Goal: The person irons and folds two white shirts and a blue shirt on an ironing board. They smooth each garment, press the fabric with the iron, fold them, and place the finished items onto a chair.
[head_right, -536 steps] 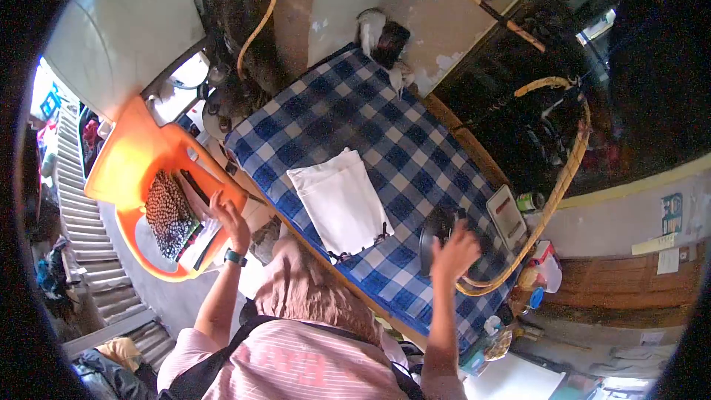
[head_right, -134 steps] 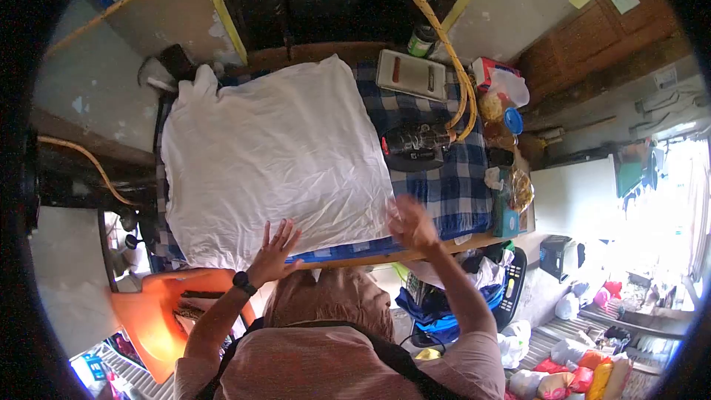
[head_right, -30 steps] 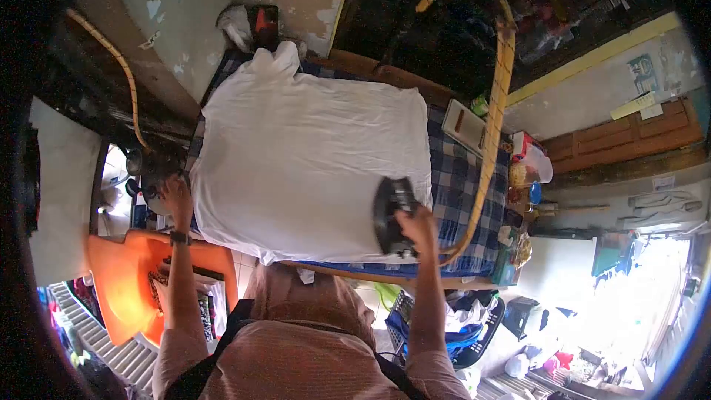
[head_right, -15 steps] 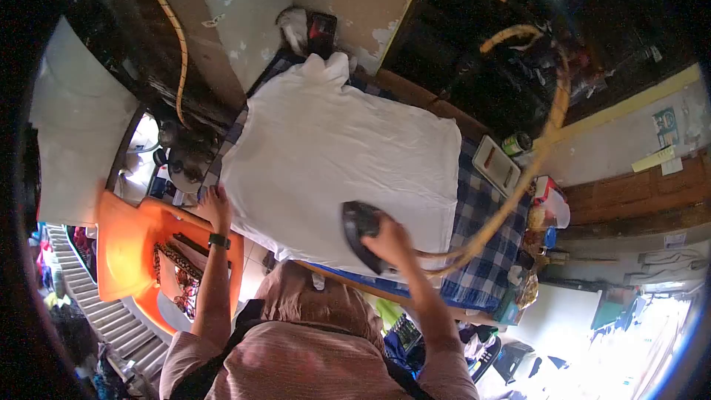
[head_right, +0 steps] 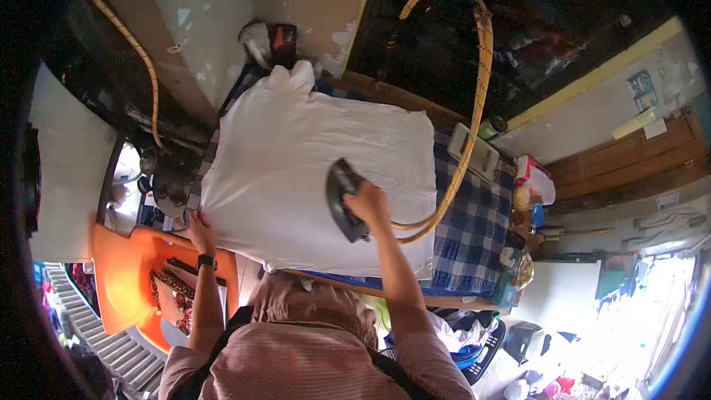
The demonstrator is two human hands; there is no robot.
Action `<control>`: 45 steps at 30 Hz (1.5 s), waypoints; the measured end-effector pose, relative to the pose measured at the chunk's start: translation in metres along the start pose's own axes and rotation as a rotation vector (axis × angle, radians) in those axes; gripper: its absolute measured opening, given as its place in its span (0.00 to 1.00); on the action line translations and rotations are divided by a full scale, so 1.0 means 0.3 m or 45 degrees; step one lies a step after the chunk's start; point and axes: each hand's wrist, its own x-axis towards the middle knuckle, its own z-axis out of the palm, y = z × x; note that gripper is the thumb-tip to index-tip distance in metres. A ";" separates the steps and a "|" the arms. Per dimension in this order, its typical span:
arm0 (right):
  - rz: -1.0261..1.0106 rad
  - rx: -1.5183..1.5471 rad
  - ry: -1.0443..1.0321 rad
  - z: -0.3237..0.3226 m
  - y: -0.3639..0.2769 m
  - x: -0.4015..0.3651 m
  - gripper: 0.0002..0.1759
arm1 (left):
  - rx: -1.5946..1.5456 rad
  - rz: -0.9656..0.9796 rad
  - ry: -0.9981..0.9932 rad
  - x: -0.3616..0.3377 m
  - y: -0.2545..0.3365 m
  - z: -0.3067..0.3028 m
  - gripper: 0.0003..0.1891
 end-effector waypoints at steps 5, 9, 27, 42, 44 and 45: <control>0.568 0.555 0.121 -0.232 0.540 -0.027 0.14 | -0.217 -0.023 -0.015 0.017 -0.026 -0.007 0.11; 0.635 0.558 0.227 -0.387 0.881 -0.050 0.16 | -0.457 -0.201 -0.085 0.028 -0.070 -0.027 0.20; 0.309 0.550 0.526 0.044 0.866 -0.666 0.15 | 0.097 -0.085 -0.088 -0.056 0.031 -0.257 0.17; -0.455 -0.134 0.441 0.147 0.454 -0.381 0.27 | 0.138 0.383 0.169 0.387 0.343 0.255 0.13; -0.514 -0.271 0.254 0.151 0.385 -0.319 0.36 | 0.363 0.287 0.003 0.444 0.380 0.283 0.15; -0.523 -0.260 0.149 0.167 0.389 -0.298 0.39 | 0.374 0.391 -0.113 0.485 0.340 0.307 0.15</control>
